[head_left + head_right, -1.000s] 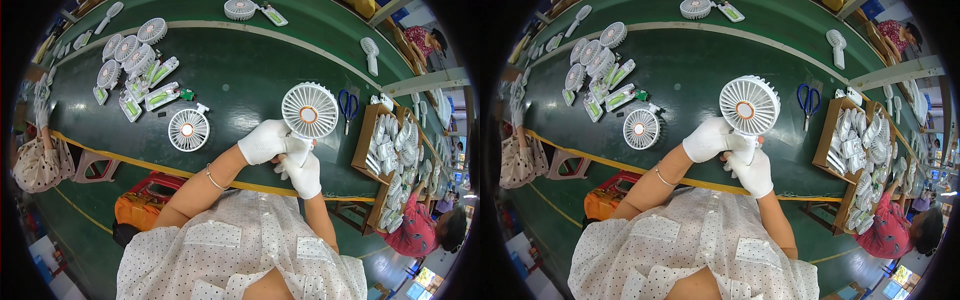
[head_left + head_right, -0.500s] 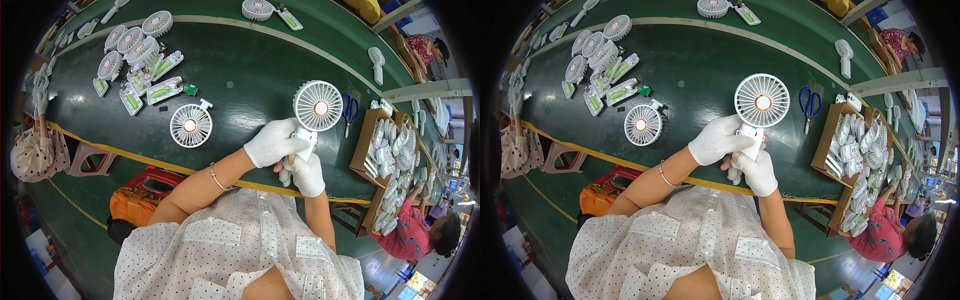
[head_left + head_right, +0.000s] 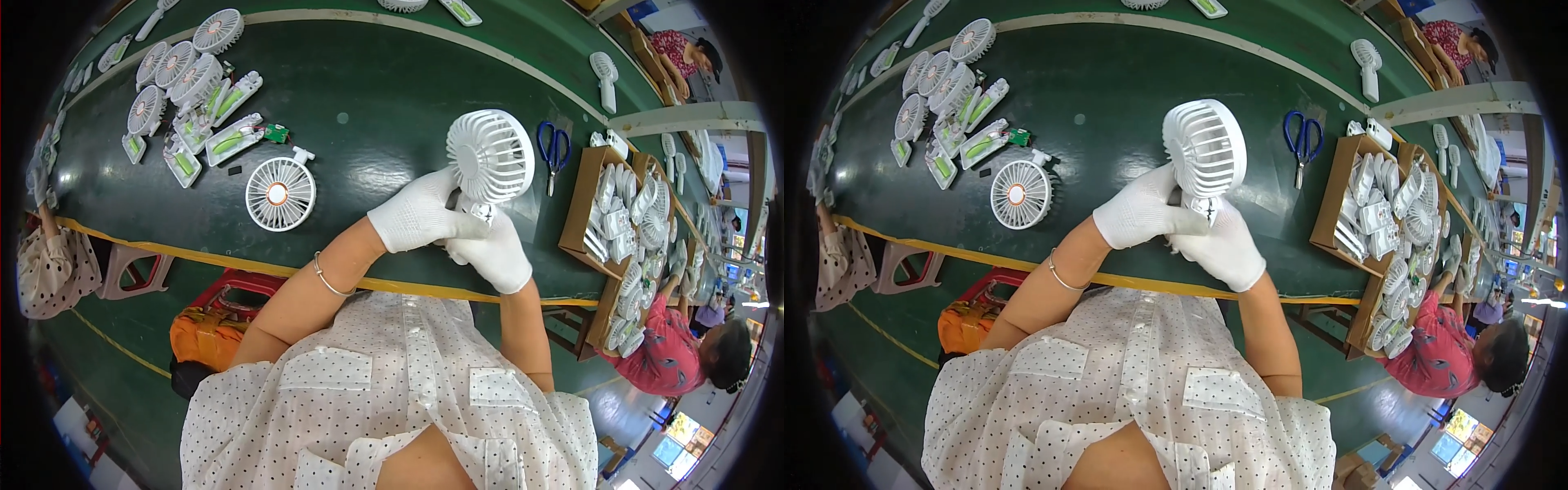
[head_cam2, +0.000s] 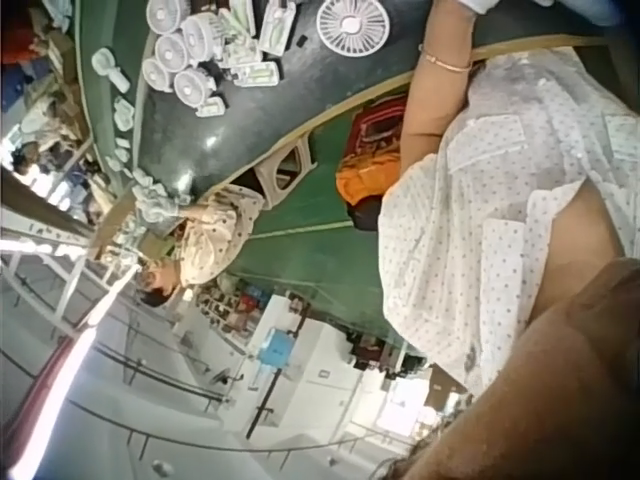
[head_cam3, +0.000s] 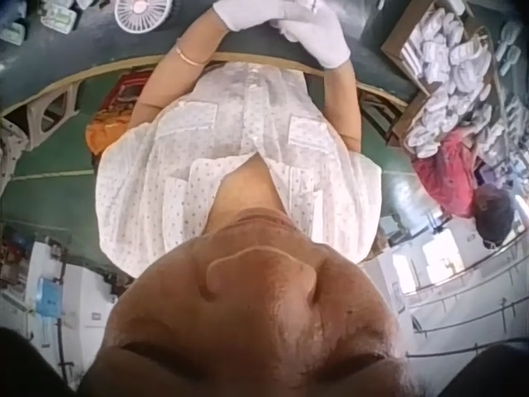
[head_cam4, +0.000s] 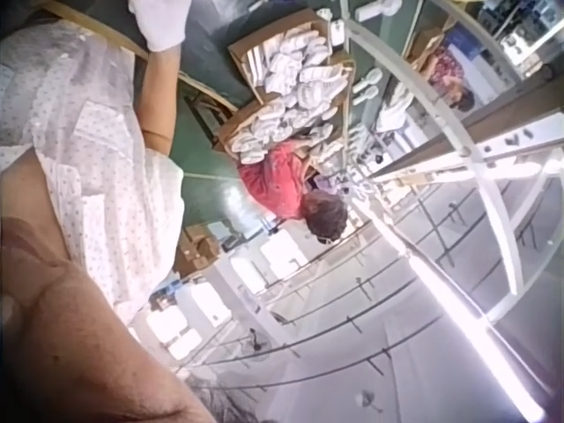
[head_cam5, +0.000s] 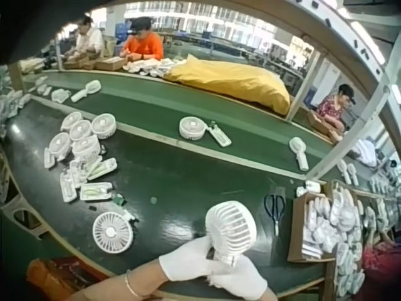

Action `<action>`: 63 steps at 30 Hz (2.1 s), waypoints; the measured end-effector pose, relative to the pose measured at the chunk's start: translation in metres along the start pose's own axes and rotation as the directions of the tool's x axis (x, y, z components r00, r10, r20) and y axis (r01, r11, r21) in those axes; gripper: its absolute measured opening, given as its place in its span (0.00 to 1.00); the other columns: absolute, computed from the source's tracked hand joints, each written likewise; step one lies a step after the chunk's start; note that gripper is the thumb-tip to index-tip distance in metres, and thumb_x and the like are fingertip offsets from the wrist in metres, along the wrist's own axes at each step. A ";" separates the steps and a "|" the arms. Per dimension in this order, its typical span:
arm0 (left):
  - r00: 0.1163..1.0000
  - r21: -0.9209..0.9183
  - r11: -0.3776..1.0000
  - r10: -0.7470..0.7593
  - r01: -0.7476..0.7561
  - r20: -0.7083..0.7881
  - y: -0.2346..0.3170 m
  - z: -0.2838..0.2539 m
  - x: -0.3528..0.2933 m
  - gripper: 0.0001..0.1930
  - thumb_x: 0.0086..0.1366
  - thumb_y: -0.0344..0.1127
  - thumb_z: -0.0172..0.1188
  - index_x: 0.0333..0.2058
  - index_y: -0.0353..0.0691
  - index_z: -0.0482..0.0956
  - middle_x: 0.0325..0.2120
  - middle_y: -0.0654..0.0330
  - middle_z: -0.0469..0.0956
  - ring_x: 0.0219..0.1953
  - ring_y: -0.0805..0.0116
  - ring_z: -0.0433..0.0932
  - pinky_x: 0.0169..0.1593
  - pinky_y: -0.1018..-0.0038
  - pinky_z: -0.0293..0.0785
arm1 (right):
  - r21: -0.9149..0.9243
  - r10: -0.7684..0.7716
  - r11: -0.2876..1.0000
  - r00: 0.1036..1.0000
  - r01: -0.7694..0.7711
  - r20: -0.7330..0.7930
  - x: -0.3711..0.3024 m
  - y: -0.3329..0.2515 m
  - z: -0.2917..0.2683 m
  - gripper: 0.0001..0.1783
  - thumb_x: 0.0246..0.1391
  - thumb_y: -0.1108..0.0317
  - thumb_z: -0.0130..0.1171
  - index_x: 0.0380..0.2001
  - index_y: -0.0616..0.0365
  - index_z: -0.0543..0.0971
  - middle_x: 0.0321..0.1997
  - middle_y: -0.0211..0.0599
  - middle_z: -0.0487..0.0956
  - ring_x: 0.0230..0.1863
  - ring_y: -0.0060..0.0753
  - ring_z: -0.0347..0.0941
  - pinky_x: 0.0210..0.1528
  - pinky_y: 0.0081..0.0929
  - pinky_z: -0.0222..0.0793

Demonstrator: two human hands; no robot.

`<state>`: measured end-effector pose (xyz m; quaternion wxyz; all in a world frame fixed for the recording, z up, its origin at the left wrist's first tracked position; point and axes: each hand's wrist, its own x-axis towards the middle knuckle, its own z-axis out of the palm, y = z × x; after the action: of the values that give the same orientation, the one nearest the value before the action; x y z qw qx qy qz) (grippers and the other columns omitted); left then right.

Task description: The person assembles small electric fans by fitting internal wiring, batteries, and circuit boards into the handle housings, snapping casing covers into place by hand, and setting the finished fans onto the conveyor belt.

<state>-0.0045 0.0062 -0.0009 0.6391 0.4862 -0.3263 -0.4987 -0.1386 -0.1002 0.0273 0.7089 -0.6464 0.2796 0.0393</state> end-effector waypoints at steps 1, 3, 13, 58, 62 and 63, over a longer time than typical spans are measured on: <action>0.997 0.047 0.997 -0.070 0.068 0.043 0.001 -0.004 0.001 0.30 0.58 0.45 0.71 0.55 0.35 0.75 0.45 0.57 0.79 0.47 0.69 0.77 0.52 0.71 0.74 | 0.001 0.005 1.000 1.000 -0.005 -0.008 -0.001 0.000 0.002 0.21 0.44 0.80 0.62 0.45 0.64 0.75 0.32 0.37 0.81 0.29 0.21 0.75 0.35 0.23 0.76; 0.986 0.094 0.986 -0.144 0.135 0.087 0.001 -0.003 0.003 0.30 0.57 0.45 0.73 0.53 0.35 0.76 0.43 0.57 0.80 0.44 0.70 0.77 0.50 0.71 0.75 | -0.044 0.014 0.999 0.994 -0.019 -0.106 -0.002 0.002 0.009 0.21 0.41 0.81 0.65 0.43 0.63 0.75 0.30 0.34 0.81 0.28 0.21 0.75 0.32 0.21 0.74; 0.986 0.041 0.985 -0.168 0.168 -0.004 -0.012 0.001 0.004 0.24 0.61 0.45 0.70 0.50 0.35 0.79 0.38 0.60 0.82 0.35 0.76 0.78 0.36 0.77 0.76 | -0.212 -0.015 0.977 0.973 -0.036 -0.232 0.004 -0.001 0.022 0.12 0.49 0.75 0.63 0.39 0.65 0.77 0.31 0.37 0.83 0.31 0.26 0.82 0.33 0.26 0.80; 0.948 -0.506 0.846 -0.280 0.169 -0.151 -0.010 -0.015 0.008 0.22 0.73 0.42 0.53 0.57 0.31 0.73 0.49 0.51 0.79 0.48 0.60 0.81 0.52 0.66 0.79 | -0.440 -0.554 0.816 0.724 0.374 -0.412 0.286 -0.114 -0.129 0.34 0.60 0.59 0.62 0.64 0.65 0.69 0.65 0.51 0.73 0.64 0.43 0.72 0.65 0.36 0.67; 0.959 -0.535 0.829 -0.260 0.161 -0.114 -0.010 -0.015 0.016 0.20 0.73 0.42 0.53 0.54 0.32 0.75 0.47 0.52 0.80 0.48 0.60 0.81 0.52 0.66 0.79 | -0.936 -0.688 0.307 0.720 0.173 -0.093 0.339 -0.138 -0.165 0.41 0.57 0.56 0.65 0.68 0.66 0.64 0.68 0.53 0.71 0.66 0.42 0.70 0.65 0.30 0.65; 0.952 -0.544 0.827 -0.266 0.145 -0.151 -0.010 -0.017 0.013 0.20 0.73 0.43 0.53 0.54 0.33 0.75 0.47 0.53 0.80 0.48 0.60 0.81 0.52 0.66 0.79 | -0.873 -0.549 0.458 0.826 0.168 -0.129 0.340 -0.145 -0.153 0.42 0.57 0.55 0.65 0.69 0.66 0.64 0.69 0.55 0.69 0.67 0.41 0.70 0.66 0.32 0.65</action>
<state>0.0115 -0.0012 -0.0170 0.7220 0.3769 -0.0501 -0.5781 0.1545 -0.3711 0.0033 0.2346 -0.9404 0.2162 -0.1181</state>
